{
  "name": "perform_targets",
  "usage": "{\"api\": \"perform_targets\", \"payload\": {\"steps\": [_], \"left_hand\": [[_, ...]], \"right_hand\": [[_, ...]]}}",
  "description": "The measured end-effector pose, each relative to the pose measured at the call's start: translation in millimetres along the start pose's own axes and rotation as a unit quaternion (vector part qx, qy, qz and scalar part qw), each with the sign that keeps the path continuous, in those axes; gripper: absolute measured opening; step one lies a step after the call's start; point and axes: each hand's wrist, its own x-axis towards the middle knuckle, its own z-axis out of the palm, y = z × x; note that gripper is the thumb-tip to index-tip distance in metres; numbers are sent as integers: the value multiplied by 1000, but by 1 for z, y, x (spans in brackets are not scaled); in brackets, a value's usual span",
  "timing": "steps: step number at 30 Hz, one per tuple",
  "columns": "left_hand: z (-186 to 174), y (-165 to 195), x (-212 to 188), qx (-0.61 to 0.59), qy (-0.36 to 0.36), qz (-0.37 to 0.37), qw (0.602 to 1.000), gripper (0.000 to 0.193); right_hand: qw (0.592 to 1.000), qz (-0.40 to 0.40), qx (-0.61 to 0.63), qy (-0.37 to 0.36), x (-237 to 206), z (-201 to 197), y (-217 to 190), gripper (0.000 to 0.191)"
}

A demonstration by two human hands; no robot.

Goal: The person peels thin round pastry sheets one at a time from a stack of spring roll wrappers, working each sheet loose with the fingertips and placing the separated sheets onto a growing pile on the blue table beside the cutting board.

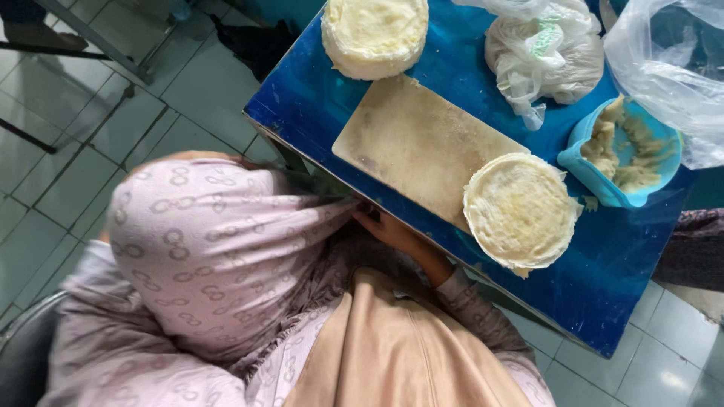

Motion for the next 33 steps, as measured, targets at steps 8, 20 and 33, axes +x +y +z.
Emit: {"api": "perform_targets", "payload": {"steps": [8,20,33], "left_hand": [[33,-19,-20,129,37,-20,991,49],[46,-45,11,183,45,-14,982,55],[49,-43,35,212,43,-18,976,63]], "right_hand": [[976,30,212,-27,2,24,-14,31],[939,121,278,-160,37,31,-14,14],[972,91,-14,-216,29,39,-34,26]]}}
